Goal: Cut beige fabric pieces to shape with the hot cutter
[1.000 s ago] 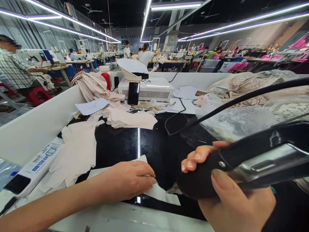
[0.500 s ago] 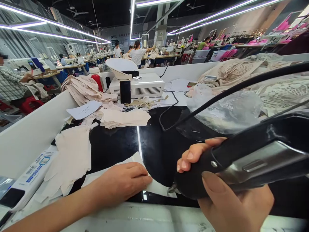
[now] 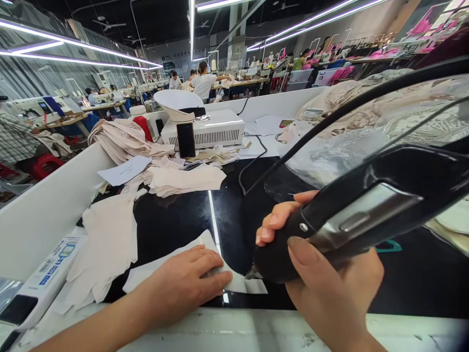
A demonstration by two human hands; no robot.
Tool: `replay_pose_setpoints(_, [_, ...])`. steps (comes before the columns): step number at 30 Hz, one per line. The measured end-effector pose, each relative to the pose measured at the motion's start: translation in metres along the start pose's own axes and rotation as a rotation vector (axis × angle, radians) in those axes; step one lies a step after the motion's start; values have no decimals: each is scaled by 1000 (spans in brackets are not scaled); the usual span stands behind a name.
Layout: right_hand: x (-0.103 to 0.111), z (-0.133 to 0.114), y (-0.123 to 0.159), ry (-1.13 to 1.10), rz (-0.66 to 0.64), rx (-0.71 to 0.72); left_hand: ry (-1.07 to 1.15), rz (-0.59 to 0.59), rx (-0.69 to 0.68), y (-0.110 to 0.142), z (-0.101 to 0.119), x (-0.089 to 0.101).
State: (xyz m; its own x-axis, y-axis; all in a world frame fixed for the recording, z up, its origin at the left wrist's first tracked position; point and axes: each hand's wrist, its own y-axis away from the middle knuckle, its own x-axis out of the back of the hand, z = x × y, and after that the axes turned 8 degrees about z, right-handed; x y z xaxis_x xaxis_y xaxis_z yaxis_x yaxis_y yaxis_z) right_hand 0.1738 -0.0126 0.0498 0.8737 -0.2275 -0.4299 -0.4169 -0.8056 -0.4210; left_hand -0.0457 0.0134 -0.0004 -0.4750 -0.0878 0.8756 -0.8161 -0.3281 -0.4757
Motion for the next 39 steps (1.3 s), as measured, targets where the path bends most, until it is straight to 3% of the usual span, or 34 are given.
replay_pose_setpoints(6, [-15,3,-3,-39,55,18,0,16,6,-7,7,2])
replay_pose_setpoints(29, [-16,5,-5,-74,67,28,10,-1,48,-2,10,-3])
replay_pose_setpoints(39, [-13,10,-6,6,0,61,42,12,50,-11,16,-3])
